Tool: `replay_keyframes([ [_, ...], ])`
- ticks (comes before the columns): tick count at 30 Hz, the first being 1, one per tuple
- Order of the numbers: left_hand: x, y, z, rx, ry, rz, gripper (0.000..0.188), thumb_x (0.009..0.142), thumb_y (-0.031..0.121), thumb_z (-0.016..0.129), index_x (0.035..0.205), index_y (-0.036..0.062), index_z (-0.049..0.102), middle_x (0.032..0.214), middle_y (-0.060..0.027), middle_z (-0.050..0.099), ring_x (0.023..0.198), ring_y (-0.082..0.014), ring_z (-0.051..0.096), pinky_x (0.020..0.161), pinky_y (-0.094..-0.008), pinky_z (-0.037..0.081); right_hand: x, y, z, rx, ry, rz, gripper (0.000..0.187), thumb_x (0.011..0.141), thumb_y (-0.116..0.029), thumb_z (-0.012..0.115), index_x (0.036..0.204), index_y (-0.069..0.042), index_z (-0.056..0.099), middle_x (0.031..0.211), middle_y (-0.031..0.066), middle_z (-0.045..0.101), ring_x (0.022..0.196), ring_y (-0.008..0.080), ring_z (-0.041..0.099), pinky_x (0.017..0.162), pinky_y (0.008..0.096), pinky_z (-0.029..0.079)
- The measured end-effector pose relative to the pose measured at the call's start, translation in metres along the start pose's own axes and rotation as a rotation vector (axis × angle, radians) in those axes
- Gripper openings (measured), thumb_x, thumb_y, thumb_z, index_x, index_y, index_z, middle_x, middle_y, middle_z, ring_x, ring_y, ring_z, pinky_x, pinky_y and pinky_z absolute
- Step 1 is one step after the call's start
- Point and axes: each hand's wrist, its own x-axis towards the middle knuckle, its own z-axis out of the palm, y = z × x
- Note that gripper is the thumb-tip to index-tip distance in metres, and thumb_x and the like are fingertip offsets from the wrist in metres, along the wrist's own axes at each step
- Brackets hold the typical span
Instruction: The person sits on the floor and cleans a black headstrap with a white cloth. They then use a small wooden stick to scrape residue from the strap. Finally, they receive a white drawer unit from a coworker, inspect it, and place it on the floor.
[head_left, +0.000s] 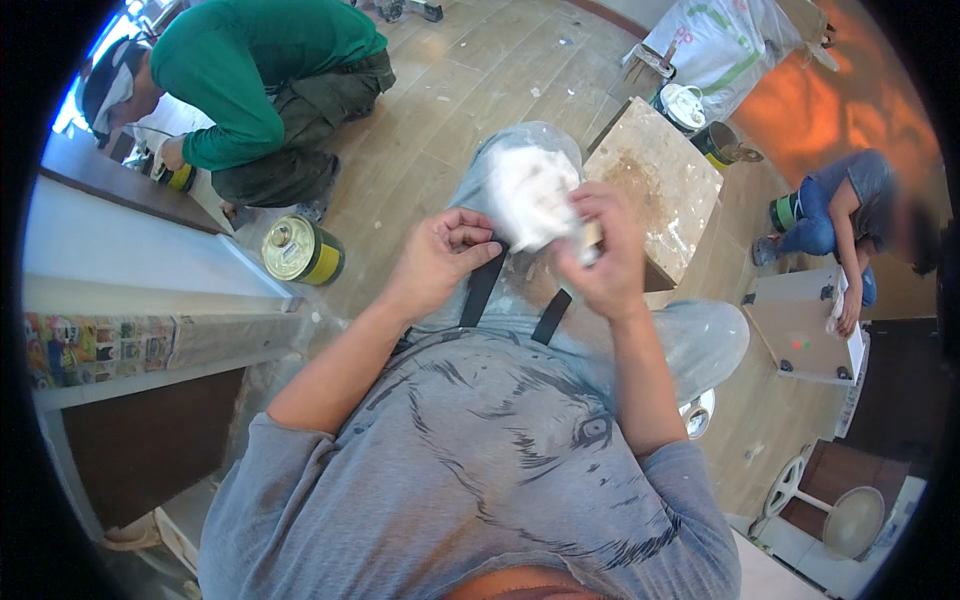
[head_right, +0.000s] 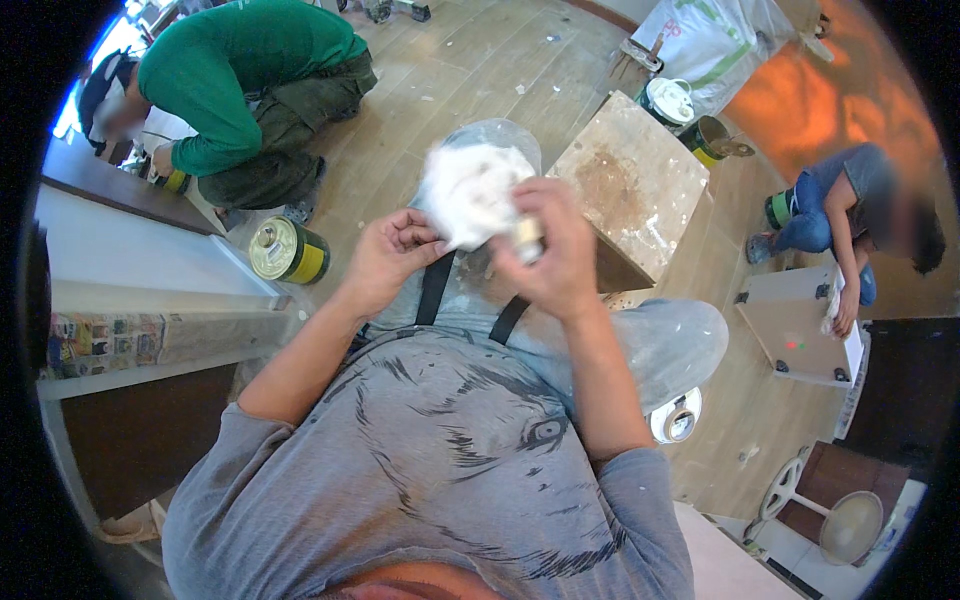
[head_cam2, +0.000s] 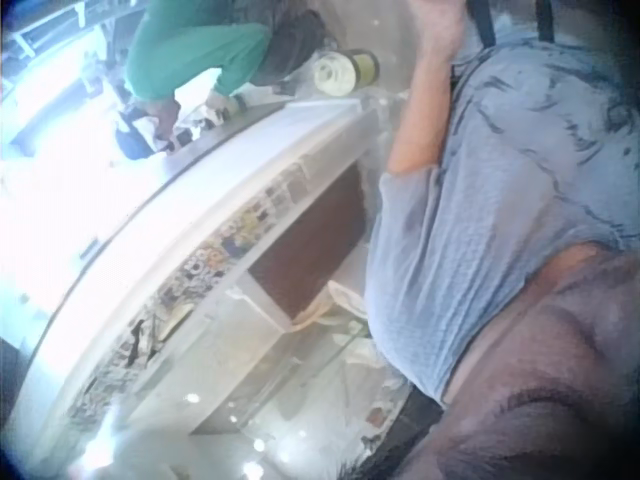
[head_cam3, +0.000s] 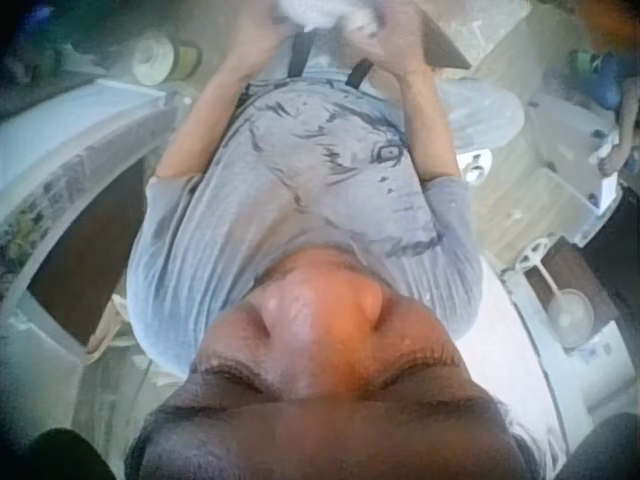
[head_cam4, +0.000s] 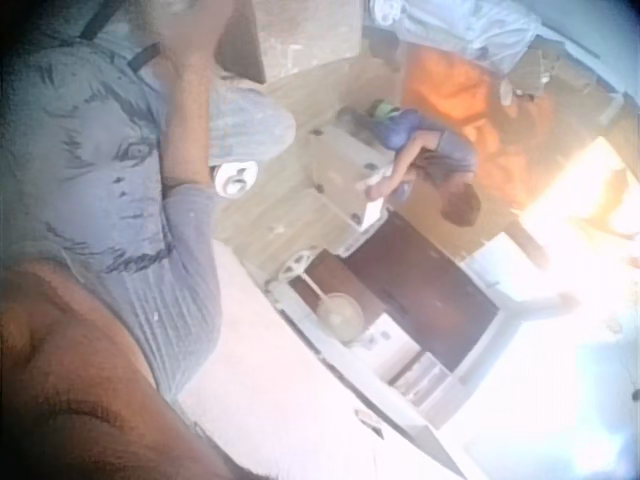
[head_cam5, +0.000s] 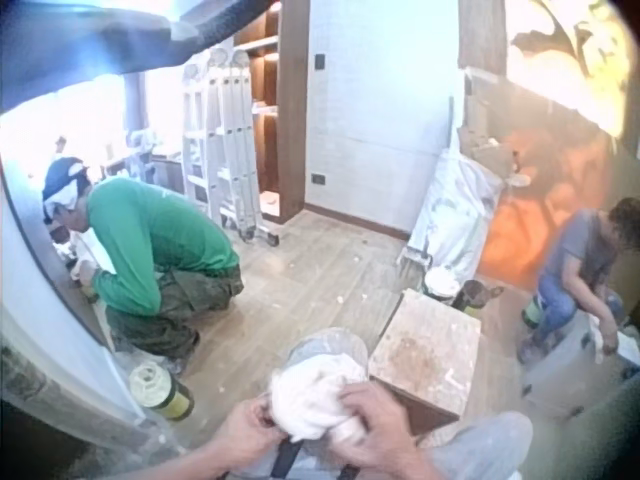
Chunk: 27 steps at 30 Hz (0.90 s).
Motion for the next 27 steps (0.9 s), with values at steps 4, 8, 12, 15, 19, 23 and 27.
replay_keyframes([
  [4,-0.001,0.011,0.004,-0.03,-0.038,0.048,0.041,0.093,0.001,0.073,0.132,-0.002,0.064,0.125,-0.0064,0.072,0.114,-0.0134,0.067,0.1,-0.0312,0.052,-0.016,-0.017,0.034,0.098,-0.232,0.018,0.05,0.073,-0.005,0.08,0.121,-0.012,0.07,0.101,0.0114,0.062,0.097,0.0303,0.065,0.086,0.0383,0.055],
  [8,-0.004,0.019,0.005,-0.036,-0.106,0.02,0.038,0.093,0.0,0.072,0.131,-0.0032,0.064,0.128,-0.0075,0.071,0.115,-0.0134,0.067,0.101,-0.0307,0.052,-0.021,-0.018,0.028,-0.045,-0.293,-0.03,0.053,0.07,-0.005,0.08,0.121,-0.02,0.075,0.096,0.0081,0.06,0.089,0.0283,0.065,0.08,0.0387,0.055],
  [12,0.0,0.017,0.002,-0.116,-0.142,-0.018,0.039,0.094,0.001,0.072,0.132,-0.0044,0.063,0.127,-0.0089,0.072,0.115,-0.0132,0.067,0.101,-0.0297,0.052,-0.025,-0.001,0.025,-0.103,-0.192,-0.041,0.047,0.068,-0.008,0.08,0.113,-0.02,0.079,0.095,0.0063,0.061,0.083,0.0274,0.065,0.076,0.04,0.055],
  [15,-0.001,0.016,0.003,-0.098,-0.161,-0.015,0.04,0.095,0.002,0.072,0.133,-0.0048,0.061,0.124,-0.009,0.073,0.115,-0.0131,0.068,0.101,-0.0294,0.052,-0.024,-0.01,0.024,-0.113,-0.244,-0.141,0.043,0.069,-0.011,0.08,0.111,-0.022,0.08,0.096,0.0055,0.062,0.082,0.0249,0.064,0.073,0.0379,0.053],
  [19,0.002,0.018,-0.001,-0.11,-0.183,-0.022,0.038,0.096,0.001,0.071,0.132,-0.0044,0.063,0.123,-0.0082,0.073,0.114,-0.0134,0.068,0.102,-0.0301,0.052,-0.022,-0.002,0.023,-0.254,-0.162,-0.07,0.042,0.07,-0.017,0.081,0.111,-0.024,0.08,0.097,0.0038,0.061,0.079,0.0229,0.062,0.071,0.0364,0.049],
  [23,0.0,0.018,-0.003,-0.023,-0.209,0.01,0.034,0.096,0.0,0.068,0.129,-0.0036,0.065,0.123,-0.0085,0.073,0.114,-0.0145,0.068,0.102,-0.0305,0.051,-0.018,-0.008,0.024,-0.243,-0.199,-0.152,0.039,0.071,-0.016,0.08,0.109,-0.024,0.081,0.097,0.0041,0.062,0.08,0.023,0.063,0.071,0.0365,0.05],
  [27,-0.001,0.019,-0.003,-0.051,-0.172,-0.047,0.034,0.095,0.0,0.07,0.128,-0.002,0.066,0.114,-0.0049,0.074,0.105,-0.0101,0.067,0.097,-0.0265,0.051,-0.016,0.003,0.015,-0.348,-0.11,-0.057,0.036,0.072,-0.011,0.077,0.106,-0.021,0.082,0.097,0.0066,0.062,0.083,0.0254,0.065,0.069,0.0366,0.051],
])
